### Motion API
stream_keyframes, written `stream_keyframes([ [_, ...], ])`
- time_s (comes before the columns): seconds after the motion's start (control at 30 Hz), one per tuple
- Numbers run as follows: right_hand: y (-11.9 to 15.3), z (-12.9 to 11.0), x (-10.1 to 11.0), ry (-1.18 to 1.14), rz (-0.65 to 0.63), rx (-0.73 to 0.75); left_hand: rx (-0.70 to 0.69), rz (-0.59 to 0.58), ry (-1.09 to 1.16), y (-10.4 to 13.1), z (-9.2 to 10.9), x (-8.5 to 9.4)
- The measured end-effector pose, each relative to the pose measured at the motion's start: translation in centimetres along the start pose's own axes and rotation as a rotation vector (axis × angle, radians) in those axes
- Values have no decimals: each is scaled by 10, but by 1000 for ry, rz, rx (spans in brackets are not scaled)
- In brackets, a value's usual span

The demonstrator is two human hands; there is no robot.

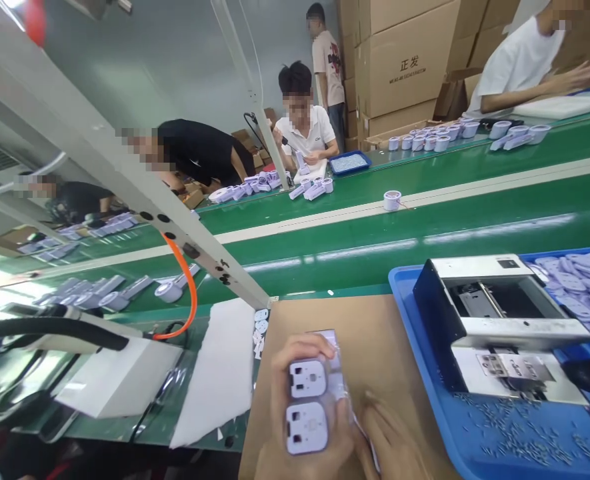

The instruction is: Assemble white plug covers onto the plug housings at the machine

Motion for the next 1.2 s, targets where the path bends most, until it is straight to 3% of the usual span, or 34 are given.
stream_keyframes([
  [0.07, -7, 12, -11, -58, 97, -55, -19, -37, -57, -1, 0, 16],
  [0.13, -10, 30, -21, -158, 109, -176, -2, -27, -104, 5, -6, 28],
  [0.2, -11, 36, -25, -149, 103, -192, 30, -8, -105, 15, -14, 33],
  [0.27, -9, 37, -25, -182, 100, -150, 58, 5, -72, 24, -19, 31],
  [0.4, -4, 52, -41, -480, -101, -253, 79, -16, -11, 30, -22, 18],
  [0.53, -12, 45, -23, -359, -79, -118, 105, -55, 65, 28, -24, 9],
  [0.67, -18, 50, 1, -387, -22, -209, 135, -59, 189, 27, -30, 1],
  [0.77, -19, 57, 5, -416, -72, -367, 183, -47, 289, 31, -35, -16],
  [0.87, -19, 65, -3, -500, -171, -555, 212, -93, 419, 39, -40, -51],
  [1.0, -28, 74, 4, -546, -149, -648, 170, -190, 617, 54, -42, -100],
  [1.1, -34, 82, 16, -531, -114, -676, 159, -244, 615, 61, -47, -116],
  [1.2, -37, 88, 26, -528, -79, -704, 143, -282, 590, 63, -49, -117],
])
Point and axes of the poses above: each hand's wrist, its own y-axis away from the middle knuckle, its own x-axis out of the back of the hand, z = x × y, the point moved 9 cm from there along -y, towards the middle knuckle, and after that the axes turned 6 degrees about -x, right-handed, at the moved point
